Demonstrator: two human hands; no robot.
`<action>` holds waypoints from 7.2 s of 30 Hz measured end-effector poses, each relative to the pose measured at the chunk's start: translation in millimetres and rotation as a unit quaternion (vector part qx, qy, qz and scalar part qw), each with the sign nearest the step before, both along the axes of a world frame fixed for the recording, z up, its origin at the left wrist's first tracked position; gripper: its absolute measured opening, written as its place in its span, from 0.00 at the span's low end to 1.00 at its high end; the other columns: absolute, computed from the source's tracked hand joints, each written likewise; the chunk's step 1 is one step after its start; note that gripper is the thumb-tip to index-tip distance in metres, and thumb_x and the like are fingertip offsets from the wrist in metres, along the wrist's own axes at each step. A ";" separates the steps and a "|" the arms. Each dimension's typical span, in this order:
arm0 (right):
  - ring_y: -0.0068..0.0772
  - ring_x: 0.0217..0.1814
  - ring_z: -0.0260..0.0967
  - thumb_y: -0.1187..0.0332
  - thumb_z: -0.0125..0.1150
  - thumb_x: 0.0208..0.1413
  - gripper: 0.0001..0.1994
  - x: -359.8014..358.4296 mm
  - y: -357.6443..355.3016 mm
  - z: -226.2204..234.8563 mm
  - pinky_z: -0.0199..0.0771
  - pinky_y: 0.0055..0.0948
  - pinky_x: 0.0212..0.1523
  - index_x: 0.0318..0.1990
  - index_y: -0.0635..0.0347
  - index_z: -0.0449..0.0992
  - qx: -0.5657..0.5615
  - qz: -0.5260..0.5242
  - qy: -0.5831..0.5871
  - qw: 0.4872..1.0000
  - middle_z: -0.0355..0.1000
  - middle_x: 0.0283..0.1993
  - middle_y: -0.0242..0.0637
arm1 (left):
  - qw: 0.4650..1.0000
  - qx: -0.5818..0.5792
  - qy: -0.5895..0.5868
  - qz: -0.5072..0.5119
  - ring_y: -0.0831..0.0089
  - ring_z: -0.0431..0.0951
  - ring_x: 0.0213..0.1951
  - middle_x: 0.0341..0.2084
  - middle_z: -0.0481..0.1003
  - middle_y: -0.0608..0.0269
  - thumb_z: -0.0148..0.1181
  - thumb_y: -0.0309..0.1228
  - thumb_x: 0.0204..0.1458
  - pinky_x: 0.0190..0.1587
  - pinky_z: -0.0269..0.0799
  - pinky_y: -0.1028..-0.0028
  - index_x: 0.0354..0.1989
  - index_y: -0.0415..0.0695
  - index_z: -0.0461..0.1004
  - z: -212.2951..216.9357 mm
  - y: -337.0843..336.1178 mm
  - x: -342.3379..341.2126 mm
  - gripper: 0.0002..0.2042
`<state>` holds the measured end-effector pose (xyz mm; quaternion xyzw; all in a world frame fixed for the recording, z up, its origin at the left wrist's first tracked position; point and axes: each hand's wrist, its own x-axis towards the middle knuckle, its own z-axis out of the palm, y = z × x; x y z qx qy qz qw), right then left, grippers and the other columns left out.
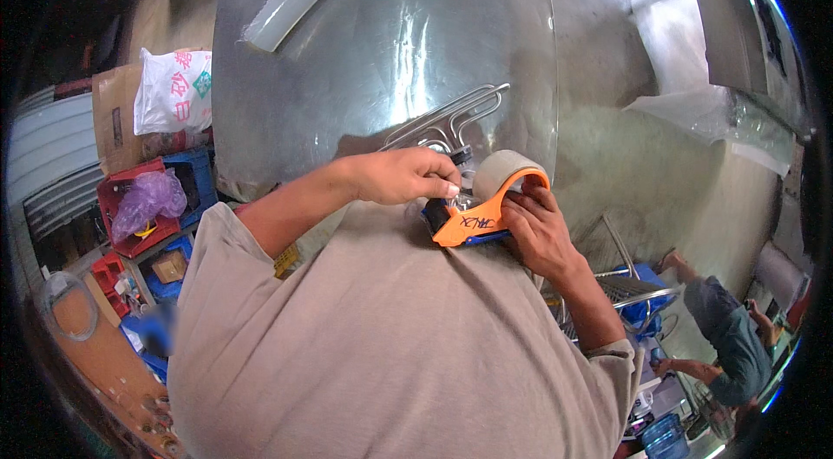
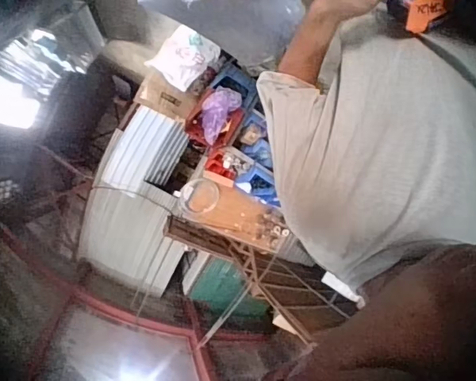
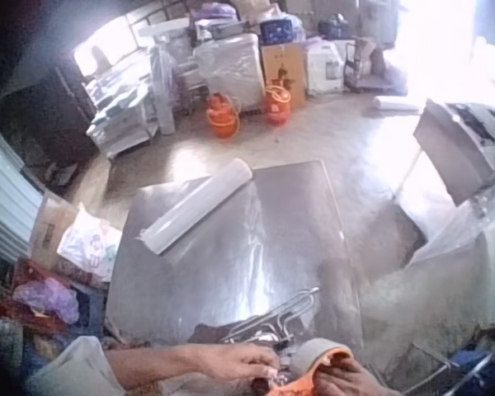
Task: The person wraps a metal U-shaped part with clear plastic film and secures it with tape. They then place the wrapped part on a large sheet of plastic film and roll the film over it to enclose it.
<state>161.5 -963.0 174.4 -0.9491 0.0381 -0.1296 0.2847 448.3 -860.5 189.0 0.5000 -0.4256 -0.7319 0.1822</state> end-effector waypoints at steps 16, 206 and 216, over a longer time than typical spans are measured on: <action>0.49 0.56 0.76 0.71 0.59 0.53 0.14 -9.8 13.7 -9.5 0.68 0.51 0.60 0.47 0.65 0.70 0.062 0.025 -0.004 0.998 0.77 0.52 0.48 | 0.992 0.017 -0.024 0.123 0.69 0.77 0.46 0.40 0.76 0.61 0.56 0.38 0.68 0.51 0.73 0.67 0.48 0.35 0.75 25.0 12.3 -13.4 0.15; 0.22 0.31 0.75 0.72 0.66 0.64 0.06 -18.7 -27.0 -62.9 0.76 0.25 0.35 0.40 0.67 0.78 0.566 -0.406 -0.122 0.707 0.76 0.32 0.33 | 0.795 -0.425 -0.421 -0.098 0.54 0.68 0.64 0.63 0.69 0.53 0.68 0.40 0.55 0.66 0.64 0.57 0.68 0.57 0.70 -143.3 7.2 -42.5 0.30; 0.24 0.32 0.74 0.71 0.66 0.63 0.07 -21.9 -20.4 -82.0 0.76 0.26 0.35 0.41 0.67 0.78 0.588 -0.433 -0.146 0.667 0.75 0.34 0.33 | 0.831 -0.357 -0.426 0.021 0.56 0.77 0.54 0.57 0.76 0.54 0.67 0.34 0.55 0.59 0.67 0.58 0.63 0.43 0.74 -187.3 9.7 -56.8 0.26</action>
